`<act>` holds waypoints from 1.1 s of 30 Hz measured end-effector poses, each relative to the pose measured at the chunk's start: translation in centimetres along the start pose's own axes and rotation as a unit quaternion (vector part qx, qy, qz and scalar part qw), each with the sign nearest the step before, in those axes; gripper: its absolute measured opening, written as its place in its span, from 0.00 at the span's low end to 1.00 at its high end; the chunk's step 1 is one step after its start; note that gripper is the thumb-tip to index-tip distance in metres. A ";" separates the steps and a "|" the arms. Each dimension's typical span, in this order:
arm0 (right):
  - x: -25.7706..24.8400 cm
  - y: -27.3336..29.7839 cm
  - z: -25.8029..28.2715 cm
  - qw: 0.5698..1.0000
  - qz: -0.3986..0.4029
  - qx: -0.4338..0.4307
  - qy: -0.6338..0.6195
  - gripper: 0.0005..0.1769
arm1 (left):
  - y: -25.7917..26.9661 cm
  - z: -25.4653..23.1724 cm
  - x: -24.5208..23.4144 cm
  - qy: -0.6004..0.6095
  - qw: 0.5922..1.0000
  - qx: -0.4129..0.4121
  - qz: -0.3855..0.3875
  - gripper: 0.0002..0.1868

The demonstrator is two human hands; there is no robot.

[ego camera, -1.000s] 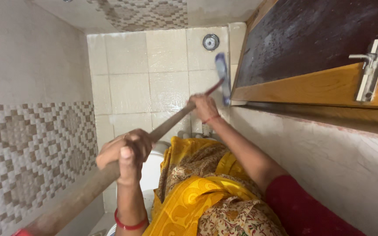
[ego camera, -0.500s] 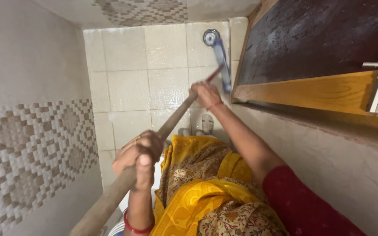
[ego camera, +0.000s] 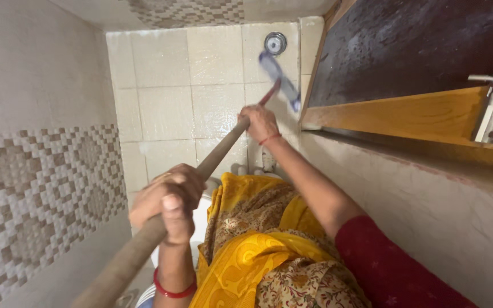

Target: The person uses a floor wiper and water to clean the tiles in a bathroom. They pour water from a bucket and use the wiper to scrub the floor and push water into a drain while moving around the room.

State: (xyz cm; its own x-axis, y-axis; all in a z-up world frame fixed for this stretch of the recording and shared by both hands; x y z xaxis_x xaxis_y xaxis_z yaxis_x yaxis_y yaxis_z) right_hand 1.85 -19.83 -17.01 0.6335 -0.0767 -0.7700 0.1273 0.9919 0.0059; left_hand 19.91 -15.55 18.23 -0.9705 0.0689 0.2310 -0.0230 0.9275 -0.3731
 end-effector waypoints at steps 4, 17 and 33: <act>1.8 5.6 2.1 0.994 0.100 0.029 -0.011 0.06 | -1.2 -4.3 -0.8 -0.047 0.998 0.018 0.038 0.29; 1.2 3.2 2.3 0.979 0.097 -0.179 -0.008 0.12 | 5.0 -4.5 -1.5 -0.076 0.986 -0.018 0.145 0.23; -7.2 7.8 4.2 0.994 0.014 0.008 -0.109 0.07 | 7.9 -6.5 5.8 -0.158 0.966 0.081 0.186 0.14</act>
State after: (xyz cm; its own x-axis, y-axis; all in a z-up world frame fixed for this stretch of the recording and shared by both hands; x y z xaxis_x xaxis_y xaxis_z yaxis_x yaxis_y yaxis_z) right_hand 1.43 -11.97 -8.73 0.7873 -0.0706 -0.6125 0.1181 0.9923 0.0374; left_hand 15.70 -5.40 22.42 -0.9433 0.2467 -0.2221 0.3286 0.7886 -0.5197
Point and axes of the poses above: each hand's wrist, its own y-axis away from the middle knuckle, its own x-axis out of the palm, z = x × y, the point moved 8 cm from there along -y, towards the middle knuckle, and after that the axes turned 10 degrees about -z, right-handed, at the moved point
